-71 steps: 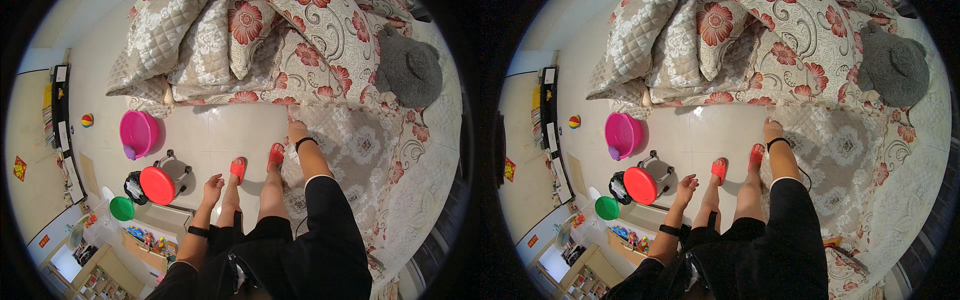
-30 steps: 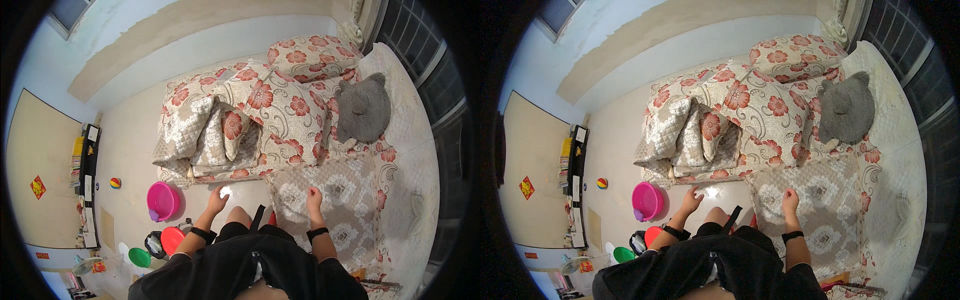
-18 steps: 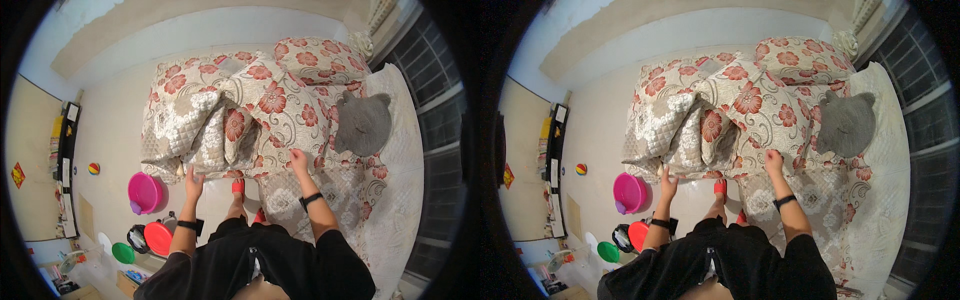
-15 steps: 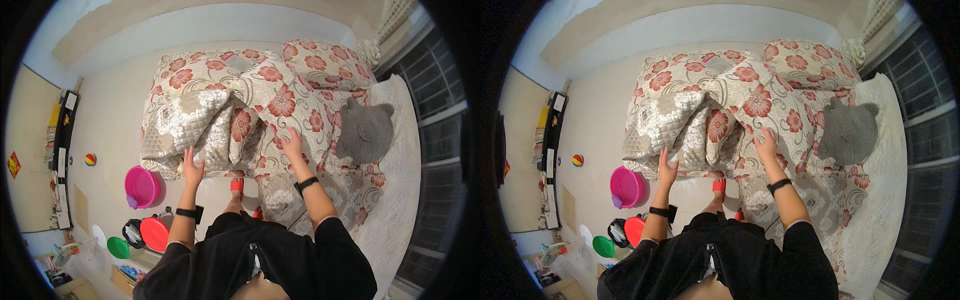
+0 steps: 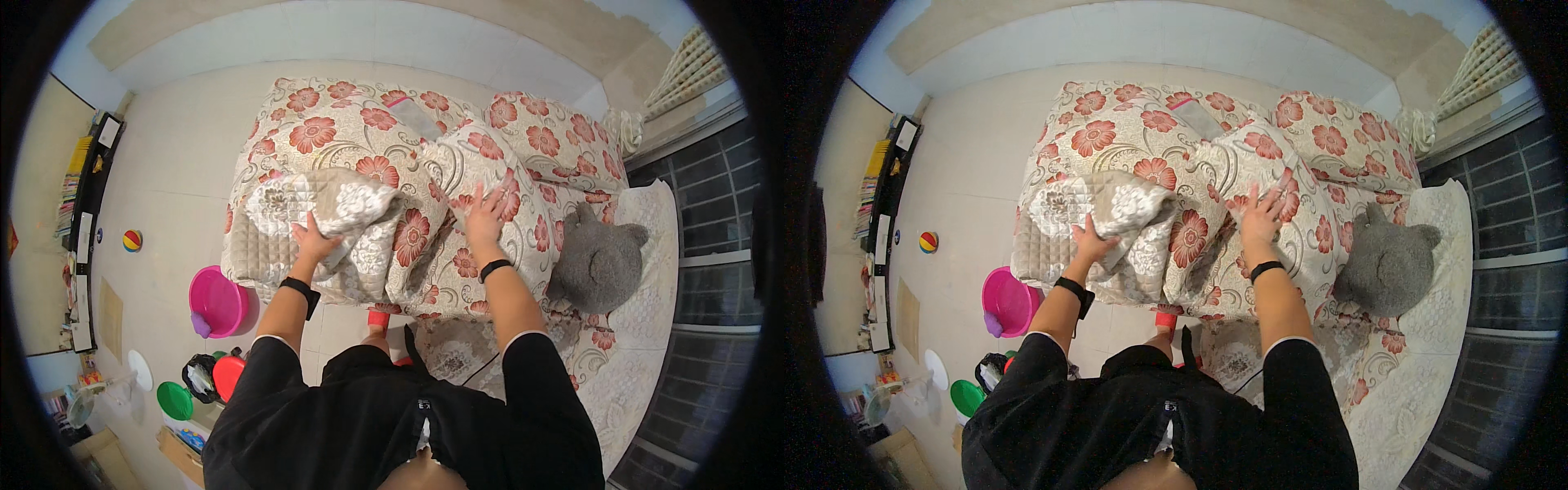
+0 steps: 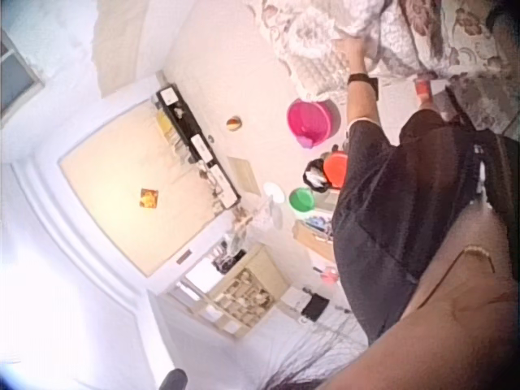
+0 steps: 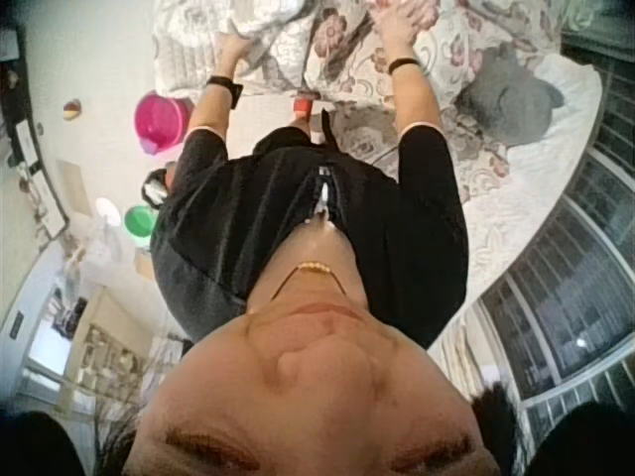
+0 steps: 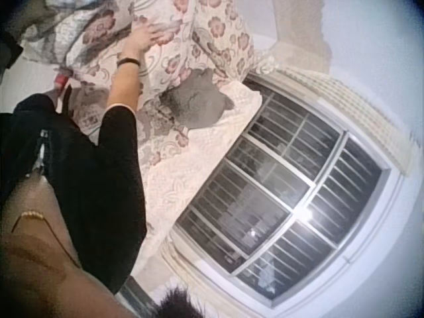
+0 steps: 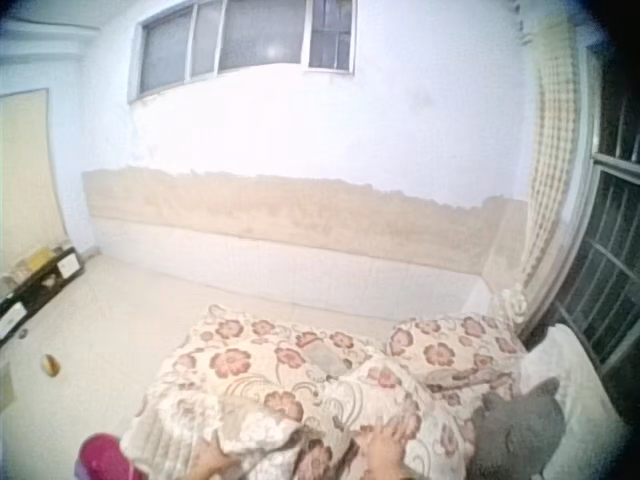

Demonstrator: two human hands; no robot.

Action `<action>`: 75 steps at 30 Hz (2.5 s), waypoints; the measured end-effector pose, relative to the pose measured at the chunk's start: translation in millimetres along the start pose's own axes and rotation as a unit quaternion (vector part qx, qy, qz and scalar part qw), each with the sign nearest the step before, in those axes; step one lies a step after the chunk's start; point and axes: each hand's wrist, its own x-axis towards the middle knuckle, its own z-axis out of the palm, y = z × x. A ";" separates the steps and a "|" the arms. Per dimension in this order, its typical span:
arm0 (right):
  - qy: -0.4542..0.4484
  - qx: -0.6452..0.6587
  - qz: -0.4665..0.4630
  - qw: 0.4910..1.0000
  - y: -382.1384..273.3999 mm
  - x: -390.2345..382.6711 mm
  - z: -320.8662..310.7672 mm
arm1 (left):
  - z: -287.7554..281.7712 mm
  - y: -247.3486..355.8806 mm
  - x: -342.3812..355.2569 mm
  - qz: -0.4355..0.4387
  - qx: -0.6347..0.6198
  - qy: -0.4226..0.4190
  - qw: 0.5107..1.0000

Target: The person arranges several pillows and a plush toy on a sofa, spreads out a quilted mat, and then places more pillows and a small rug on top before tidying items on a nearby table.

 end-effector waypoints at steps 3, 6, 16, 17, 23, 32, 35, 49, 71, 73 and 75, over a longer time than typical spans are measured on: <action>0.033 0.134 -0.030 0.990 25.9 50.7 4.0 | 14.0 -59.9 48.3 -0.007 0.042 0.052 0.998; 0.119 0.106 -0.082 0.984 58.7 82.8 4.4 | 12.4 -93.7 79.6 -0.033 0.001 -0.019 0.999; -0.042 0.167 -0.108 0.979 6.2 102.7 41.4 | -16.1 -94.4 28.4 -0.012 -0.183 -0.013 0.983; -0.057 0.174 -0.104 0.978 0.0 101.9 49.9 | -18.2 -94.6 13.0 -0.021 -0.216 0.007 0.976; -0.156 0.158 -0.109 0.969 26.3 109.6 77.2 | -11.9 -96.7 -87.8 -0.026 -0.377 0.045 0.925; -0.106 0.118 -0.097 0.983 6.6 -17.7 38.9 | -21.7 -186.0 -293.7 -0.115 -0.369 0.140 0.912; -0.057 0.193 -0.117 0.972 12.6 -68.6 58.5 | -11.7 -203.3 -379.8 -0.161 -0.343 0.157 0.912; -0.494 0.526 -0.323 0.613 -62.0 -511.9 29.0 | 89.5 -312.4 -712.5 -0.293 -0.388 0.295 0.823; -0.425 0.216 -0.765 0.433 -295.9 -1151.6 -22.0 | 132.7 -677.0 -1102.3 -0.463 -0.588 0.524 0.406; -0.404 0.201 -0.786 0.422 -328.2 -1175.1 -21.6 | 108.1 -694.7 -1096.7 -0.474 -0.607 0.515 0.377; -0.396 0.188 -0.794 0.422 -352.8 -1202.8 -19.4 | 87.9 -711.7 -1096.3 -0.485 -0.619 0.512 0.347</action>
